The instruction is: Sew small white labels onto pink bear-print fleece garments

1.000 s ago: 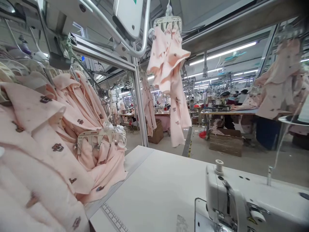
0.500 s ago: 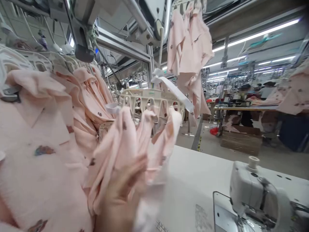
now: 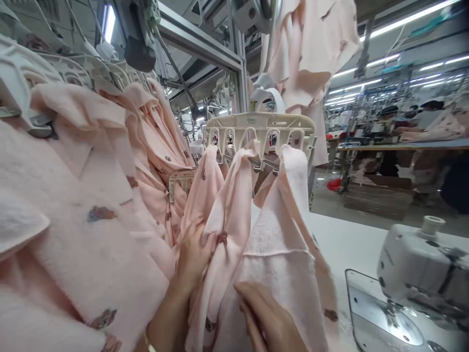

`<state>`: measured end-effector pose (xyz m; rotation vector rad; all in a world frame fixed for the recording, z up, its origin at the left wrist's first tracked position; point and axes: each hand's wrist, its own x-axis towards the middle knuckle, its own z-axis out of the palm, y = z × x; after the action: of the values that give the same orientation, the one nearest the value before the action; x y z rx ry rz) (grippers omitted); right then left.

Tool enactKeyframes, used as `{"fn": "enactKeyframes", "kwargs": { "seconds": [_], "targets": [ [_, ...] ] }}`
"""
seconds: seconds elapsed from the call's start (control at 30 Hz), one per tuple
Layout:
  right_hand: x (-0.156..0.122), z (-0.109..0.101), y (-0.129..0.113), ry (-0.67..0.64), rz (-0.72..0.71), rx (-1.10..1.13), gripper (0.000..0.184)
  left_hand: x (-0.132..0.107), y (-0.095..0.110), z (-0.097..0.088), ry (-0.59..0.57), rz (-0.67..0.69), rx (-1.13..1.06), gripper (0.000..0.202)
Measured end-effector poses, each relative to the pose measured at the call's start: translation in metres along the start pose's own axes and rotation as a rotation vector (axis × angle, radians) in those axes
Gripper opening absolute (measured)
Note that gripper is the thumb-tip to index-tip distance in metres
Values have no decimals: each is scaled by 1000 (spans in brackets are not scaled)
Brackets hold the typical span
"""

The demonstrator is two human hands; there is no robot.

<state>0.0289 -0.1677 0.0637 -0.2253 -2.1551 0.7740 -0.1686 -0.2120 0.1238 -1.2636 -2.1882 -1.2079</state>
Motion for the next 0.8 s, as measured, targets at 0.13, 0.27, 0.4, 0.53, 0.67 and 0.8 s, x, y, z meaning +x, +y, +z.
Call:
{"fn": "enactKeyframes", "kwargs": {
  "seconds": [0.13, 0.27, 0.4, 0.53, 0.67, 0.8],
  "targets": [
    [42, 33, -4, -100, 215, 125, 35, -27, 27, -46, -205, -148, -285, 25],
    [54, 57, -6, -150, 354, 65, 18, -33, 32, -59, -179, -295, -681, 34],
    [45, 47, -8, -214, 363, 16, 19, -21, 9, -64, -1, -351, -674, 37],
    [43, 32, -11, -227, 412, -123, 20, -24, 4, -68, -284, -322, -401, 29],
    [52, 45, -6, -299, 485, -229, 15, -34, 27, -86, -548, -432, -528, 32],
    [54, 50, -1, -291, 481, -198, 19, -20, 41, -129, -130, -557, -714, 31]
  ]
}}
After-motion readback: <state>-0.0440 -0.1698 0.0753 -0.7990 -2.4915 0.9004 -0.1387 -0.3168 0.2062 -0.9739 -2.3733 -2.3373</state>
